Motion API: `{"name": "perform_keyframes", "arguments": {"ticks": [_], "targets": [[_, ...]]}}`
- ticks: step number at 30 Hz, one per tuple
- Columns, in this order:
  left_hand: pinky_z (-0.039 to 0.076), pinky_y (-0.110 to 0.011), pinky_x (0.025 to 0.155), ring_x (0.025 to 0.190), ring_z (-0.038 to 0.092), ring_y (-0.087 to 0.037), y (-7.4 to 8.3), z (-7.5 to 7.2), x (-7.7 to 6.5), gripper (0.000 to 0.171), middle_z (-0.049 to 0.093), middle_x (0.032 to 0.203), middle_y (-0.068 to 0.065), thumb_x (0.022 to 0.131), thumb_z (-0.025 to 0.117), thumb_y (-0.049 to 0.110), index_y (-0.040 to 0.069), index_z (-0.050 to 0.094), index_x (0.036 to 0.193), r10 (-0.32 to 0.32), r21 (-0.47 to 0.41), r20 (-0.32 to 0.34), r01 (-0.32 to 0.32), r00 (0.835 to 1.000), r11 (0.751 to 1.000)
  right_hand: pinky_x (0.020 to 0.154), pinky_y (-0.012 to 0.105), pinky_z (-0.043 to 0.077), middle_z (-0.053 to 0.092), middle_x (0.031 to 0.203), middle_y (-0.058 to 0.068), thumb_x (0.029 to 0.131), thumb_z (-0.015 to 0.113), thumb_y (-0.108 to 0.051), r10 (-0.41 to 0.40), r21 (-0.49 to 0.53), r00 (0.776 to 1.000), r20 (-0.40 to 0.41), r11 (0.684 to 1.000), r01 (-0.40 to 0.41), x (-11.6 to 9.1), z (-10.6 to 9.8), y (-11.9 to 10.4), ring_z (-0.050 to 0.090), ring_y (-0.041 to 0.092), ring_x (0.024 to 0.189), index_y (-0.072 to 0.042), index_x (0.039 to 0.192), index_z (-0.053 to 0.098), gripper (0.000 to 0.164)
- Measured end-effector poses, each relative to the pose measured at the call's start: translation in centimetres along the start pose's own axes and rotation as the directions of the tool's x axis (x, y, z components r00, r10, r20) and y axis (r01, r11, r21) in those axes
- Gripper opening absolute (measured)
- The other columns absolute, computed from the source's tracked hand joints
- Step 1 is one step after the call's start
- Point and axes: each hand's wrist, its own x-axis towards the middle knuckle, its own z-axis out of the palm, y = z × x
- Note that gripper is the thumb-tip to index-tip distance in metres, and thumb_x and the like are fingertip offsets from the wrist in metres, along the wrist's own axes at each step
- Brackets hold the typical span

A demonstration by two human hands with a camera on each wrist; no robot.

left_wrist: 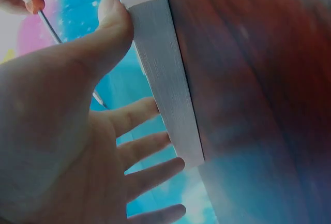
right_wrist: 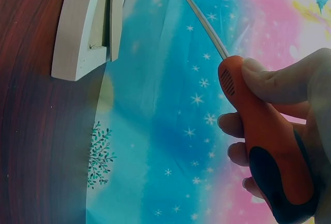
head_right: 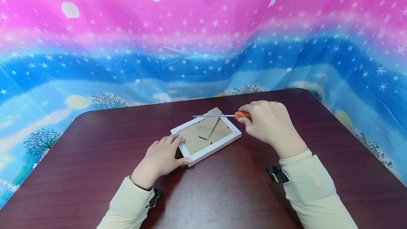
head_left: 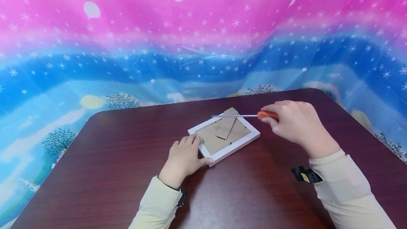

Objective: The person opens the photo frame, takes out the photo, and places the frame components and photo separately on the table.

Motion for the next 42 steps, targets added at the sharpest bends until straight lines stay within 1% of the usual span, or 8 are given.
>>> {"name": "perform_keyframes", "arguments": {"ticks": [6, 10, 14, 19, 24, 29, 35, 42], "targets": [[0.045, -0.051, 0.092, 0.114, 0.051, -0.029, 1.5, 0.3, -0.2, 0.080, 0.057, 0.126, -0.010, 0.071, 0.054, 0.074, 0.011, 0.056, 0.121, -0.019, 0.086, -0.084, 0.026, 0.996, 0.996, 0.049, 0.043, 0.048, 0.078, 0.083, 0.008, 0.074, 0.072, -0.032, -0.004, -0.004, 1.000, -0.008, 1.000, 0.004, 0.0, 0.1, -0.1, 0.066, 0.024, 0.068, -0.022, 0.098, 0.076, 0.027], [0.046, -0.050, 0.087, 0.107, 0.054, -0.029, 2.5, 0.4, -0.3, 0.080, 0.061, 0.115, -0.011, 0.070, 0.053, 0.076, 0.009, 0.059, 0.114, -0.059, 0.135, -0.104, 0.073, 0.993, 0.988, 0.050, 0.043, 0.050, 0.077, 0.082, 0.009, 0.075, 0.072, -0.032, -0.006, -0.003, 1.000, 0.004, 1.000, 0.006, 0.0, 0.2, -0.3, 0.066, 0.025, 0.068, -0.021, 0.098, 0.076, 0.026], [0.045, -0.049, 0.087, 0.109, 0.054, -0.029, 3.4, 0.4, -0.5, 0.083, 0.061, 0.113, -0.012, 0.071, 0.050, 0.077, 0.007, 0.058, 0.116, -0.089, 0.182, -0.101, 0.106, 0.991, 0.978, 0.052, 0.044, 0.051, 0.077, 0.084, 0.010, 0.075, 0.072, -0.032, -0.003, -0.004, 1.000, 0.020, 1.000, 0.003, 0.0, 0.3, -0.5, 0.066, 0.025, 0.070, -0.021, 0.099, 0.076, 0.026], [0.045, -0.047, 0.091, 0.114, 0.050, -0.028, 3.9, 0.5, -0.5, 0.085, 0.061, 0.117, -0.012, 0.074, 0.047, 0.076, 0.006, 0.056, 0.120, -0.071, 0.232, -0.107, 0.095, 0.992, 0.968, 0.051, 0.044, 0.050, 0.077, 0.081, 0.009, 0.074, 0.072, -0.031, -0.015, -0.010, 1.000, -0.002, 1.000, 0.015, 0.0, 0.3, -0.5, 0.065, 0.025, 0.068, -0.021, 0.097, 0.076, 0.025], [0.045, -0.046, 0.090, 0.114, 0.049, -0.028, 3.3, 0.4, -0.3, 0.080, 0.061, 0.120, -0.010, 0.074, 0.050, 0.074, 0.009, 0.056, 0.118, -0.033, 0.186, -0.149, 0.061, 0.988, 0.981, 0.049, 0.043, 0.049, 0.077, 0.079, 0.009, 0.073, 0.073, -0.030, -0.024, -0.012, 0.999, -0.029, 1.000, 0.024, 0.0, 0.3, -0.5, 0.065, 0.025, 0.066, -0.020, 0.097, 0.076, 0.026], [0.045, -0.049, 0.091, 0.117, 0.050, -0.028, 1.4, 0.2, 0.4, 0.073, 0.060, 0.125, -0.010, 0.073, 0.057, 0.069, 0.010, 0.057, 0.116, -0.035, 0.090, -0.186, 0.052, 0.982, 0.995, 0.049, 0.042, 0.050, 0.077, 0.079, 0.009, 0.072, 0.074, -0.030, -0.031, -0.005, 0.998, -0.050, 1.000, 0.031, 0.1, 0.3, -0.7, 0.065, 0.024, 0.065, -0.020, 0.096, 0.076, 0.026], [0.042, -0.055, 0.100, 0.127, 0.046, -0.031, -0.6, 0.4, 0.8, 0.075, 0.048, 0.144, -0.012, 0.077, 0.058, 0.064, 0.014, 0.052, 0.132, -0.084, -0.023, -0.115, 0.082, 0.990, 0.996, 0.048, 0.040, 0.049, 0.077, 0.078, 0.007, 0.073, 0.074, -0.030, -0.035, -0.002, 0.998, -0.045, 0.999, 0.035, 0.1, 0.3, -1.0, 0.064, 0.023, 0.063, -0.020, 0.097, 0.076, 0.027], [0.044, -0.053, 0.099, 0.126, 0.047, -0.033, -0.5, 0.4, 0.7, 0.079, 0.042, 0.149, -0.016, 0.082, 0.054, 0.062, 0.009, 0.044, 0.140, -0.086, -0.033, -0.033, 0.085, 0.996, 0.996, 0.049, 0.041, 0.049, 0.077, 0.079, 0.006, 0.073, 0.073, -0.030, -0.021, -0.002, 0.999, -0.031, 1.000, 0.021, 0.1, 0.3, -1.1, 0.064, 0.022, 0.064, -0.021, 0.097, 0.076, 0.026]]}}
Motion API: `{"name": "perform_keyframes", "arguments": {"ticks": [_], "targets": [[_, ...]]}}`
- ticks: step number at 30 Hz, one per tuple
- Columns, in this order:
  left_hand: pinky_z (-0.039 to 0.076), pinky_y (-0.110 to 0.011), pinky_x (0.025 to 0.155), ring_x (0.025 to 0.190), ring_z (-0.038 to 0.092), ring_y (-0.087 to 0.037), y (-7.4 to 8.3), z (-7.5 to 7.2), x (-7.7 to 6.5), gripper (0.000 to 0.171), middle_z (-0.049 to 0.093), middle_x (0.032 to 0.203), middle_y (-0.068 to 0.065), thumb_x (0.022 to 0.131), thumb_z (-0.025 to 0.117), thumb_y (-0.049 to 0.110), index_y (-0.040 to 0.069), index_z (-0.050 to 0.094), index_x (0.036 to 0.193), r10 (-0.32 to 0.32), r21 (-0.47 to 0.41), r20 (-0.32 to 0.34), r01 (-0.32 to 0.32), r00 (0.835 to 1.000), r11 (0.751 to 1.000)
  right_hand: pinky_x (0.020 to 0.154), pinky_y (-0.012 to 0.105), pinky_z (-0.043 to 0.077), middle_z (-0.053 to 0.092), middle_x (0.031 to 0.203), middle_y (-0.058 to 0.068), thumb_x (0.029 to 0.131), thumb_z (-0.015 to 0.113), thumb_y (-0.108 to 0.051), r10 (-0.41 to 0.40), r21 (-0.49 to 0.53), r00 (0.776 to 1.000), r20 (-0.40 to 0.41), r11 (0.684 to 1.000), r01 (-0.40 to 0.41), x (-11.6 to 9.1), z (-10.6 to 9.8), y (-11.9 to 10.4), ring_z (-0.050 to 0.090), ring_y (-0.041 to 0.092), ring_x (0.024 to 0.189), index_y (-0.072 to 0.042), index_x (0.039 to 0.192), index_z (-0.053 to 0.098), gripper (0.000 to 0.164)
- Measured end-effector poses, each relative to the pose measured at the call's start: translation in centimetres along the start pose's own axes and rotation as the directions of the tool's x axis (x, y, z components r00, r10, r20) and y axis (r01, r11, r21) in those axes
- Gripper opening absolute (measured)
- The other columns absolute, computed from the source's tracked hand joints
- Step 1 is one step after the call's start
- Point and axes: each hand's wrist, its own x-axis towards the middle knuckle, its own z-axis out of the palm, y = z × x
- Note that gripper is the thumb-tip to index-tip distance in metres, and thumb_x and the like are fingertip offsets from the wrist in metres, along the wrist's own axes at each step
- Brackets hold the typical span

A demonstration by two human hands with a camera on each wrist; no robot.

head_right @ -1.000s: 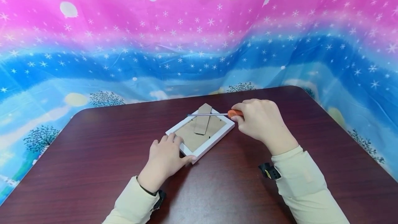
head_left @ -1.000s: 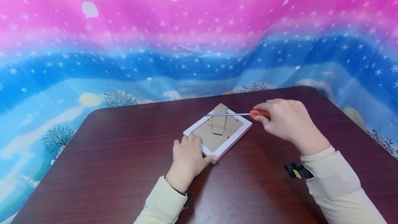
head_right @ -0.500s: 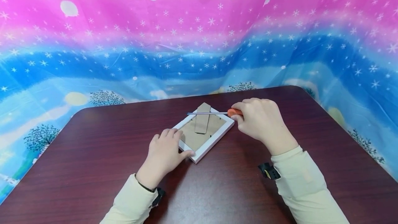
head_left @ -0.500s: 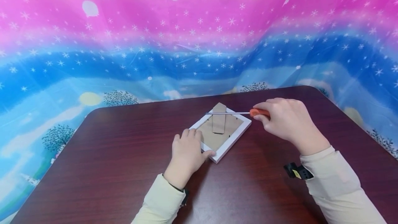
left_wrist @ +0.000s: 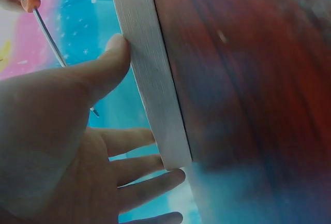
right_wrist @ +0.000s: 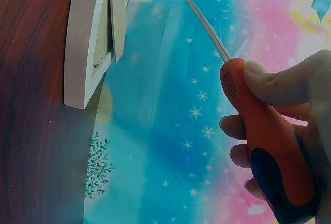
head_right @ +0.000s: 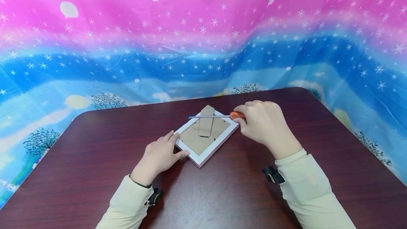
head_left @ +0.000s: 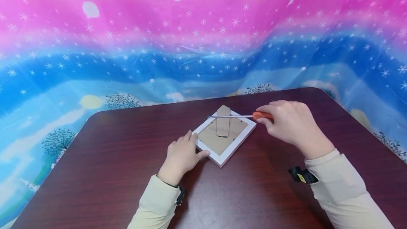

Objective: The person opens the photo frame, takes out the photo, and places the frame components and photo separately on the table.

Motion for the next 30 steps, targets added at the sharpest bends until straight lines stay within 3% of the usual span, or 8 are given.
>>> {"name": "perform_keyframes", "arguments": {"ticks": [4, 8, 11, 15, 22, 30], "targets": [[0.047, -0.052, 0.095, 0.120, 0.052, -0.033, 0.4, -0.1, -0.2, 0.079, 0.052, 0.141, -0.015, 0.079, 0.056, 0.063, 0.007, 0.050, 0.134, -0.023, 0.027, -0.032, 0.024, 0.999, 0.999, 0.050, 0.041, 0.049, 0.077, 0.079, 0.005, 0.073, 0.073, -0.031, -0.004, 0.000, 1.000, -0.004, 1.000, 0.004, 0.1, 0.1, -0.1, 0.064, 0.022, 0.065, -0.021, 0.096, 0.076, 0.025], [0.048, -0.049, 0.087, 0.107, 0.058, -0.031, 1.0, 0.0, -0.5, 0.078, 0.062, 0.120, -0.013, 0.076, 0.057, 0.066, 0.006, 0.054, 0.125, -0.045, 0.067, -0.068, 0.049, 0.997, 0.997, 0.049, 0.041, 0.049, 0.077, 0.078, 0.005, 0.073, 0.073, -0.031, -0.006, -0.004, 1.000, 0.001, 1.000, 0.006, 0.0, 0.1, -0.1, 0.064, 0.022, 0.065, -0.021, 0.096, 0.076, 0.025], [0.050, -0.046, 0.078, 0.096, 0.059, -0.030, 1.6, 0.0, -0.7, 0.076, 0.061, 0.105, -0.014, 0.074, 0.058, 0.068, 0.004, 0.057, 0.115, -0.063, 0.090, -0.088, 0.071, 0.994, 0.993, 0.049, 0.041, 0.049, 0.076, 0.077, 0.006, 0.073, 0.073, -0.032, -0.005, -0.005, 1.000, 0.004, 1.000, 0.005, -0.1, 0.1, -0.1, 0.064, 0.022, 0.064, -0.021, 0.096, 0.076, 0.026], [0.053, -0.043, 0.070, 0.090, 0.059, -0.031, 2.2, 0.1, -1.0, 0.077, 0.060, 0.098, -0.017, 0.073, 0.056, 0.070, 0.002, 0.058, 0.109, -0.084, 0.132, -0.107, 0.098, 0.991, 0.986, 0.049, 0.041, 0.048, 0.077, 0.077, 0.005, 0.073, 0.073, -0.032, -0.008, 0.000, 1.000, -0.001, 1.000, 0.008, -0.1, 0.2, 0.0, 0.064, 0.021, 0.063, -0.021, 0.095, 0.076, 0.025], [0.047, -0.042, 0.078, 0.086, 0.059, -0.031, 2.9, -0.3, -1.4, 0.077, 0.062, 0.089, -0.015, 0.072, 0.051, 0.075, 0.005, 0.059, 0.103, -0.087, 0.261, -0.111, 0.113, 0.990, 0.959, 0.048, 0.041, 0.048, 0.076, 0.075, 0.005, 0.073, 0.073, -0.032, -0.026, 0.004, 1.000, -0.017, 1.000, 0.026, 0.0, 0.4, -0.1, 0.064, 0.022, 0.062, -0.020, 0.093, 0.077, 0.024], [0.046, -0.044, 0.084, 0.090, 0.061, -0.030, 3.2, -0.8, -1.7, 0.078, 0.068, 0.092, -0.015, 0.072, 0.054, 0.073, 0.008, 0.061, 0.116, -0.082, 0.302, -0.064, 0.098, 0.995, 0.948, 0.047, 0.040, 0.048, 0.077, 0.076, 0.004, 0.073, 0.073, -0.032, -0.029, 0.003, 0.999, -0.019, 1.000, 0.029, 0.0, 0.6, -0.2, 0.065, 0.022, 0.063, -0.020, 0.093, 0.077, 0.024]]}}
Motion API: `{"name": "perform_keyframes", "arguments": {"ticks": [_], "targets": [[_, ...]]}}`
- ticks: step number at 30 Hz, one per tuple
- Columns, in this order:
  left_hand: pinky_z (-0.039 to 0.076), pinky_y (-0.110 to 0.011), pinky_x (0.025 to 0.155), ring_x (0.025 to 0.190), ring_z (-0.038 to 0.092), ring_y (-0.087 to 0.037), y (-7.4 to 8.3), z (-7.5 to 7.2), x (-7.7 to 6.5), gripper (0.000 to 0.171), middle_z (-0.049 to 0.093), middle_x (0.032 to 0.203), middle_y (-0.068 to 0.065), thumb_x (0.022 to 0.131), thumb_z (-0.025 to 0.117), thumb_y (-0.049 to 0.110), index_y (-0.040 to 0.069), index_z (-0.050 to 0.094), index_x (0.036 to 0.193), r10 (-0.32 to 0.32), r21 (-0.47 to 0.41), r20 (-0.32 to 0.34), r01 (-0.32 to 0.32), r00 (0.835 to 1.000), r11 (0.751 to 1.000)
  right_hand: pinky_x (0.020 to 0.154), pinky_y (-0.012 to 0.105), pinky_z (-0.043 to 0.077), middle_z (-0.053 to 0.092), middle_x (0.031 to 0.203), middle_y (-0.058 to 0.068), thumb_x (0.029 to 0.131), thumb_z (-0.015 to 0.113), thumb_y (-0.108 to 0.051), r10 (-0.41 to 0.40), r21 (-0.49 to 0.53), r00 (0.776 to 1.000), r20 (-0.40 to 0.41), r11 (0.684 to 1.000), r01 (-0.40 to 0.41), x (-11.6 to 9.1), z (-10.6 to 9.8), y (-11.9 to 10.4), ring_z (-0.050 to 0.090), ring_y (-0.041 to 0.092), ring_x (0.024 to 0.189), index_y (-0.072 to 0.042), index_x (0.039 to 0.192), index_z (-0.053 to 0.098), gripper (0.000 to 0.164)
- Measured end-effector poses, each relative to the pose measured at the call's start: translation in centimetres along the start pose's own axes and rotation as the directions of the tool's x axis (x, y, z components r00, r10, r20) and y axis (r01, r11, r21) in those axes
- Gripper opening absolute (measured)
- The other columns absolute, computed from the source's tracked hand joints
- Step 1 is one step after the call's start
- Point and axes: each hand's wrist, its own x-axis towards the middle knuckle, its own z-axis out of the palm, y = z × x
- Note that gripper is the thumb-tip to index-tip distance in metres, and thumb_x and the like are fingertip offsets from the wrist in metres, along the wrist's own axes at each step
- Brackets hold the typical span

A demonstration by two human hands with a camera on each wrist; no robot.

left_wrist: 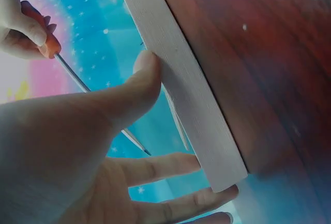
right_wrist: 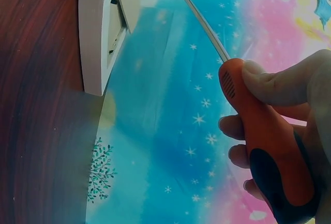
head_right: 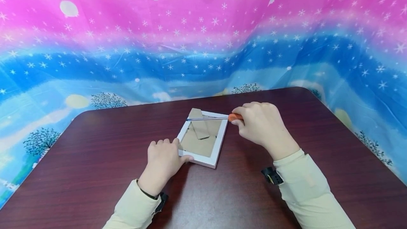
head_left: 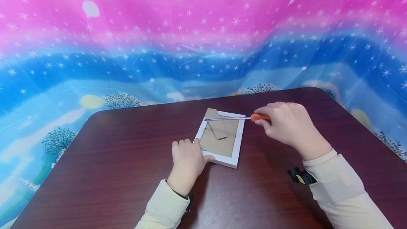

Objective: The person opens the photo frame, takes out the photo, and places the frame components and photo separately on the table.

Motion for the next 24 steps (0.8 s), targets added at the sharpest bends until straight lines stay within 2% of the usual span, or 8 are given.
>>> {"name": "perform_keyframes", "arguments": {"ticks": [4, 11, 14, 18, 22, 24], "targets": [[0.046, -0.043, 0.084, 0.086, 0.063, -0.029, 0.5, -0.1, -0.2, 0.076, 0.072, 0.090, -0.014, 0.076, 0.051, 0.071, 0.008, 0.060, 0.118, 0.004, -0.004, 0.018, -0.004, 1.000, 1.000, 0.047, 0.039, 0.048, 0.077, 0.076, 0.005, 0.073, 0.073, -0.032, -0.004, 0.000, 1.000, 0.007, 1.000, 0.004, 0.0, 0.1, -0.1, 0.064, 0.021, 0.063, -0.020, 0.093, 0.077, 0.024], [0.046, -0.041, 0.079, 0.082, 0.065, -0.028, 1.4, -0.1, -0.5, 0.066, 0.075, 0.087, -0.012, 0.077, 0.059, 0.061, 0.007, 0.061, 0.115, 0.036, -0.054, -0.015, -0.037, 0.999, 0.998, 0.047, 0.039, 0.049, 0.077, 0.076, 0.004, 0.073, 0.073, -0.032, -0.008, -0.002, 1.000, 0.013, 1.000, 0.008, 0.0, 0.2, -0.2, 0.065, 0.021, 0.063, -0.020, 0.093, 0.077, 0.024], [0.048, -0.040, 0.072, 0.079, 0.066, -0.028, 1.3, -0.1, -0.5, 0.065, 0.075, 0.084, -0.012, 0.078, 0.060, 0.060, 0.006, 0.061, 0.114, 0.071, -0.114, -0.015, -0.072, 0.997, 0.991, 0.048, 0.040, 0.049, 0.077, 0.076, 0.004, 0.073, 0.073, -0.032, -0.013, -0.002, 1.000, 0.000, 1.000, 0.013, 0.0, 0.2, -0.2, 0.065, 0.022, 0.064, -0.020, 0.092, 0.077, 0.023], [0.050, -0.041, 0.067, 0.076, 0.065, -0.030, 0.7, -0.3, -0.3, 0.061, 0.073, 0.081, -0.010, 0.079, 0.057, 0.061, 0.007, 0.061, 0.108, 0.105, -0.193, 0.020, -0.099, 0.994, 0.976, 0.047, 0.040, 0.049, 0.077, 0.075, 0.004, 0.073, 0.073, -0.032, -0.025, -0.002, 0.999, -0.023, 1.000, 0.025, 0.0, 0.2, -0.1, 0.066, 0.022, 0.064, -0.020, 0.092, 0.077, 0.023], [0.052, -0.045, 0.077, 0.091, 0.062, -0.029, -0.1, -0.4, 0.2, 0.055, 0.069, 0.096, -0.010, 0.083, 0.057, 0.056, 0.010, 0.062, 0.112, 0.145, -0.247, 0.024, -0.135, 0.989, 0.959, 0.046, 0.040, 0.048, 0.077, 0.074, 0.004, 0.073, 0.073, -0.032, -0.030, -0.003, 0.999, -0.031, 1.000, 0.030, -0.1, 0.2, 0.0, 0.066, 0.022, 0.063, -0.020, 0.092, 0.077, 0.023], [0.050, -0.047, 0.086, 0.103, 0.059, -0.028, -0.5, -0.3, 0.3, 0.056, 0.066, 0.110, -0.011, 0.083, 0.058, 0.053, 0.010, 0.060, 0.119, 0.182, -0.280, 0.016, -0.171, 0.983, 0.945, 0.046, 0.039, 0.048, 0.077, 0.075, 0.004, 0.073, 0.073, -0.032, -0.030, -0.003, 0.999, -0.029, 1.000, 0.030, -0.1, 0.2, 0.0, 0.066, 0.022, 0.064, -0.020, 0.092, 0.077, 0.023]]}}
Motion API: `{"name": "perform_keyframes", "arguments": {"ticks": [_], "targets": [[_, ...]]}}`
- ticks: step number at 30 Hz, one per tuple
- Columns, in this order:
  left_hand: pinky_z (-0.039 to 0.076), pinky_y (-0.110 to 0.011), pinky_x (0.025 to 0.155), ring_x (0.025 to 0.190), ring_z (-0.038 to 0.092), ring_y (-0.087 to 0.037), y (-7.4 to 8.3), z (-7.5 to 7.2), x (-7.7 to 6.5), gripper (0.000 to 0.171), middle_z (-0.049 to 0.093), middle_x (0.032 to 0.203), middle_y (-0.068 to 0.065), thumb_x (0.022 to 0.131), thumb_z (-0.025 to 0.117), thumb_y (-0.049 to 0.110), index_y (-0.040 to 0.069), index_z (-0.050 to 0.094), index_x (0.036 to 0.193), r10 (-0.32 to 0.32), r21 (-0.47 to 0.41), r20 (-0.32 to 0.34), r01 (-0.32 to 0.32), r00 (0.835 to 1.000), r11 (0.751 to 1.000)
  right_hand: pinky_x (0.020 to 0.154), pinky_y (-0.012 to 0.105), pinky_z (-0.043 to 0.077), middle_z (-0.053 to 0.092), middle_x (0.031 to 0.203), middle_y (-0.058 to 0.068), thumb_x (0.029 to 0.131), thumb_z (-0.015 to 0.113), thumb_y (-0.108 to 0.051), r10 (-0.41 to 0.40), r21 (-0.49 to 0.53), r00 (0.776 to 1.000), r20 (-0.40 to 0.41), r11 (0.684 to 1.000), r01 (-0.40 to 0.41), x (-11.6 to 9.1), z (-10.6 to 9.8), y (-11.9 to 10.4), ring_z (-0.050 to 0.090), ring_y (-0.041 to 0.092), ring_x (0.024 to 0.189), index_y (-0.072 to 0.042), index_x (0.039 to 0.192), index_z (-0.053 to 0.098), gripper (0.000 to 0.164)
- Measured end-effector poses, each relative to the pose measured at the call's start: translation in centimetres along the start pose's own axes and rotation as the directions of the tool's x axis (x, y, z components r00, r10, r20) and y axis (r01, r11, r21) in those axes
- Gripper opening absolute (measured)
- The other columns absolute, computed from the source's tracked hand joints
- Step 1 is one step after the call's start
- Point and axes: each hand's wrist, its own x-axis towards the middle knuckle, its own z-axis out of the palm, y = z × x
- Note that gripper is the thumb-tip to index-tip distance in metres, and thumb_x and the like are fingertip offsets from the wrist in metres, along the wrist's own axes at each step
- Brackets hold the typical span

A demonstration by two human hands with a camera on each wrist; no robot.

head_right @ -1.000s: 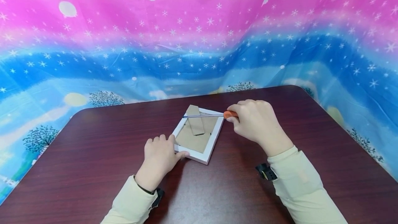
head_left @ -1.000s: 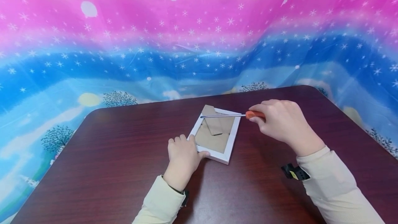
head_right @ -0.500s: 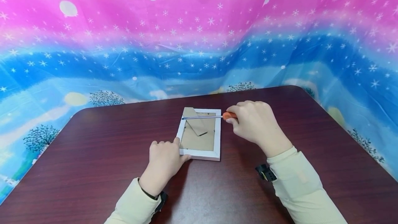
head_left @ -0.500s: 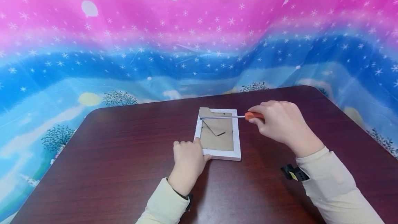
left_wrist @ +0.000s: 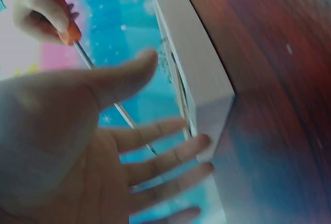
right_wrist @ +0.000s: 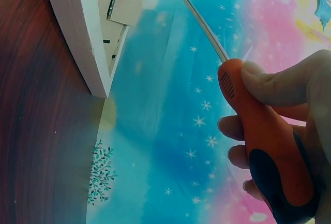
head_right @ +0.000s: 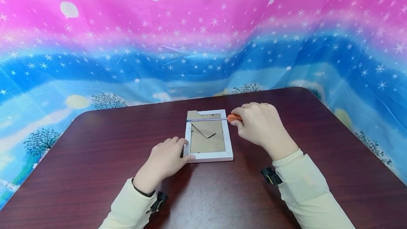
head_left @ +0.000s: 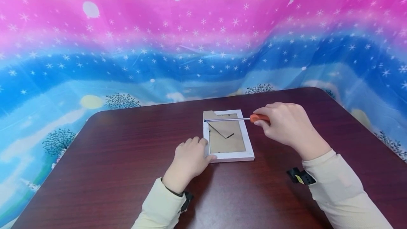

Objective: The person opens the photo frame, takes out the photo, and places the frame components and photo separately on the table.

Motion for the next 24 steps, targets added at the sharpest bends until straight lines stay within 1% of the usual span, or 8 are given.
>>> {"name": "perform_keyframes", "arguments": {"ticks": [4, 7, 8, 11, 18, 24], "targets": [[0.041, -0.049, 0.103, 0.125, 0.047, -0.028, -0.8, 0.4, 0.3, 0.063, 0.053, 0.138, -0.010, 0.086, 0.057, 0.051, 0.011, 0.050, 0.135, 0.067, -0.035, 0.009, -0.067, 0.998, 0.997, 0.046, 0.039, 0.048, 0.077, 0.075, 0.004, 0.073, 0.073, -0.033, 0.002, -0.003, 1.000, 0.005, 1.000, -0.002, 0.0, 0.0, -0.1, 0.066, 0.022, 0.064, -0.020, 0.091, 0.077, 0.023], [0.036, -0.051, 0.108, 0.134, 0.039, -0.027, -1.1, 0.7, 0.5, 0.066, 0.043, 0.150, -0.006, 0.087, 0.055, 0.049, 0.013, 0.044, 0.141, 0.087, -0.049, 0.016, -0.086, 0.996, 0.995, 0.046, 0.039, 0.048, 0.077, 0.076, 0.004, 0.073, 0.073, -0.033, 0.004, -0.003, 1.000, 0.014, 1.000, -0.004, 0.1, 0.0, -0.1, 0.066, 0.022, 0.065, -0.020, 0.092, 0.077, 0.023], [0.035, -0.051, 0.109, 0.135, 0.038, -0.027, -1.1, 0.8, 0.5, 0.066, 0.041, 0.151, -0.005, 0.087, 0.056, 0.049, 0.014, 0.043, 0.142, 0.091, -0.054, 0.020, -0.090, 0.996, 0.995, 0.046, 0.039, 0.048, 0.077, 0.076, 0.004, 0.073, 0.072, -0.033, 0.005, -0.004, 1.000, 0.017, 1.000, -0.005, 0.1, 0.0, -0.1, 0.066, 0.022, 0.065, -0.020, 0.092, 0.077, 0.023], [0.036, -0.052, 0.108, 0.134, 0.039, -0.027, -1.1, 1.0, 0.6, 0.065, 0.042, 0.151, -0.004, 0.087, 0.056, 0.048, 0.015, 0.043, 0.142, 0.095, -0.052, 0.028, -0.093, 0.995, 0.994, 0.047, 0.039, 0.048, 0.077, 0.076, 0.004, 0.073, 0.072, -0.033, 0.006, -0.003, 1.000, 0.021, 1.000, -0.006, 0.0, 0.0, -0.1, 0.066, 0.022, 0.065, -0.020, 0.092, 0.077, 0.023], [0.038, -0.050, 0.106, 0.132, 0.041, -0.026, -0.7, 1.3, 0.6, 0.066, 0.043, 0.150, -0.003, 0.087, 0.053, 0.053, 0.017, 0.043, 0.141, 0.065, -0.001, 0.044, -0.065, 0.997, 0.998, 0.045, 0.039, 0.048, 0.077, 0.075, 0.004, 0.073, 0.073, -0.032, 0.005, -0.003, 1.000, 0.019, 1.000, -0.005, 0.0, 0.0, -0.2, 0.066, 0.022, 0.065, -0.020, 0.092, 0.077, 0.022], [0.039, -0.051, 0.103, 0.128, 0.044, -0.026, -0.4, 1.4, 0.5, 0.063, 0.046, 0.146, -0.005, 0.086, 0.053, 0.056, 0.016, 0.048, 0.135, 0.054, -0.013, 0.025, -0.054, 0.998, 0.998, 0.046, 0.039, 0.048, 0.077, 0.075, 0.003, 0.073, 0.073, -0.033, 0.017, -0.007, 0.999, 0.041, 1.000, -0.017, 0.0, 0.0, -0.1, 0.066, 0.021, 0.065, -0.021, 0.092, 0.077, 0.023]]}}
